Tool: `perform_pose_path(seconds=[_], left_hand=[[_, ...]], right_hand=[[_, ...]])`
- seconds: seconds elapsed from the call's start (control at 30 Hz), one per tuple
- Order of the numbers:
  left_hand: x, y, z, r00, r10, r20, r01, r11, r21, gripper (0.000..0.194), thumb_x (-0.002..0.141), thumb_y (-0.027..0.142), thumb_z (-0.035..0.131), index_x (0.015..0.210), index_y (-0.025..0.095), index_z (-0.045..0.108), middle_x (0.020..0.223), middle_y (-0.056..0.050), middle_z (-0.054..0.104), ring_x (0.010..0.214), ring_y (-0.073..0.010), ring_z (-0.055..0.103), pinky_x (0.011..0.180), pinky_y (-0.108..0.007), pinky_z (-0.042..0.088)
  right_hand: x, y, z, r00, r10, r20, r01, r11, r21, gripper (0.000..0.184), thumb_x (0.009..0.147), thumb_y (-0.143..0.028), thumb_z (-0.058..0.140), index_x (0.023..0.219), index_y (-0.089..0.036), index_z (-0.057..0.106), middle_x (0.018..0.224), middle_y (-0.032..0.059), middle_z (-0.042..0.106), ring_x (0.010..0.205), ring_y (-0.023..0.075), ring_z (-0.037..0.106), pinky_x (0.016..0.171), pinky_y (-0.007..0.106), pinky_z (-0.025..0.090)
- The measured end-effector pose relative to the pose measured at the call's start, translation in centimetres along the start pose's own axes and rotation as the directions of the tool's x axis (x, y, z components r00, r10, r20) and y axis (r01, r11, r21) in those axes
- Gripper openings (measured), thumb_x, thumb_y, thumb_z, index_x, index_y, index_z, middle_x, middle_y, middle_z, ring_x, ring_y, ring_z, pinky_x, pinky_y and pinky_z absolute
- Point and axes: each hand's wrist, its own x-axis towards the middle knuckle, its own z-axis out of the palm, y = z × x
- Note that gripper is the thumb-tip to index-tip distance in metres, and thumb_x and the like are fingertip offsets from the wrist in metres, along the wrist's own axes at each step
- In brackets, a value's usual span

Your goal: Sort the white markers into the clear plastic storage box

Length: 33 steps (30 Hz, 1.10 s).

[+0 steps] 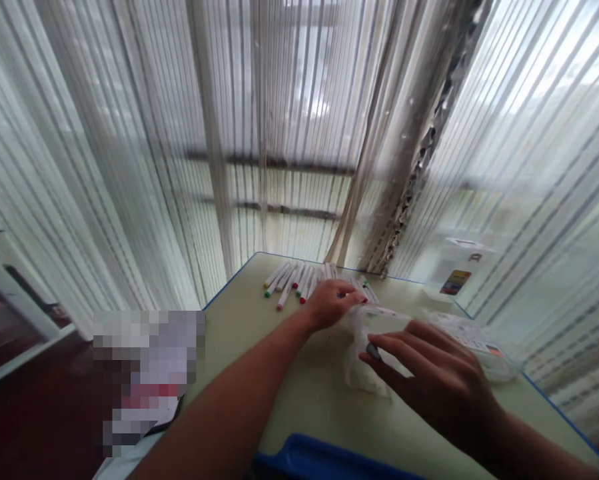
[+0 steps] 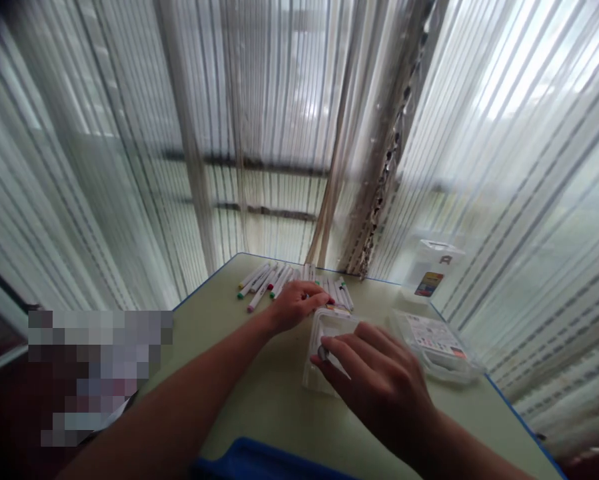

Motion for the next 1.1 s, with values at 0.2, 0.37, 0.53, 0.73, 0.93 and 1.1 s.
perform_pose_path(seconds=[0.2, 0.37, 0.53, 0.73, 0.93, 1.1], left_hand=[[0.0, -0.4, 0.3, 1.000, 0.012, 0.003, -0.012, 1.000, 0.029, 0.039, 0.088, 0.037, 0.050, 0.094, 0.012, 0.080, 0.087, -0.007, 0.076, 0.082, -0.0185, 0.066, 0.074, -0.027, 0.046], [0.2, -0.7, 0.4, 0.999, 0.028, 0.022, -0.029, 0.999, 0.021, 0.038, 0.088, 0.038, 0.051, 0.095, 0.013, 0.079, 0.089, -0.007, 0.077, 0.083, -0.0184, 0.066, 0.076, -0.027, 0.047], [0.2, -0.5, 0.3, 1.000, 0.024, 0.015, -0.025, 1.000, 0.018, 0.036, 0.088, 0.036, 0.051, 0.090, 0.013, 0.079, 0.085, -0.007, 0.076, 0.080, -0.0188, 0.065, 0.076, -0.028, 0.047], [0.3, -0.3, 0.0, 0.999, -0.007, 0.046, 0.008, 1.000, -0.030, 0.036, 0.088, 0.037, 0.051, 0.089, 0.014, 0.079, 0.093, -0.009, 0.077, 0.089, -0.0224, 0.068, 0.080, -0.030, 0.050], [0.2, -0.1, -0.3, 0.999, -0.043, 0.024, 0.045, 0.997, -0.070, 0.034, 0.085, 0.037, 0.055, 0.089, 0.013, 0.078, 0.091, -0.010, 0.076, 0.089, -0.0237, 0.068, 0.082, -0.033, 0.050], [0.3, 0.0, -0.4, 0.996, -0.081, 0.040, 0.085, 0.988, -0.128, 0.032, 0.085, 0.036, 0.057, 0.089, 0.012, 0.077, 0.092, -0.011, 0.076, 0.088, -0.0241, 0.068, 0.081, -0.033, 0.050]], right_hand=[[0.4, -0.3, 0.6, 0.997, -0.075, 0.029, 0.077, 0.994, -0.076, 0.014, 0.088, -0.015, 0.071, 0.100, -0.010, 0.067, 0.074, 0.0049, 0.070, 0.065, 0.0173, 0.056, 0.065, 0.032, 0.042], [0.3, -0.3, 0.5, 0.993, -0.077, 0.095, 0.093, 0.979, -0.179, 0.012, 0.095, -0.022, 0.061, 0.094, -0.012, 0.068, 0.071, 0.0072, 0.069, 0.063, 0.0202, 0.057, 0.066, 0.036, 0.038], [0.1, -0.8, 0.7, 0.991, -0.012, 0.131, 0.051, 0.954, -0.295, 0.022, 0.096, -0.028, 0.056, 0.100, -0.011, 0.069, 0.070, 0.0095, 0.067, 0.070, 0.0254, 0.057, 0.067, 0.039, 0.035], [-0.1, -0.9, 1.4, 0.997, -0.002, 0.078, 0.022, 0.966, -0.256, 0.025, 0.095, -0.022, 0.054, 0.110, -0.007, 0.066, 0.077, 0.0110, 0.071, 0.078, 0.0279, 0.056, 0.071, 0.042, 0.035], [-0.4, -1.6, 1.0, 0.997, 0.044, 0.057, -0.030, 0.975, -0.219, 0.024, 0.092, -0.020, 0.054, 0.104, -0.005, 0.068, 0.085, 0.0143, 0.071, 0.080, 0.0281, 0.057, 0.072, 0.042, 0.035], [-0.2, -1.4, -0.2, 0.998, 0.049, -0.027, -0.051, 0.992, -0.119, 0.017, 0.089, -0.015, 0.055, 0.096, -0.008, 0.068, 0.081, 0.0112, 0.070, 0.081, 0.0266, 0.058, 0.074, 0.042, 0.039]])
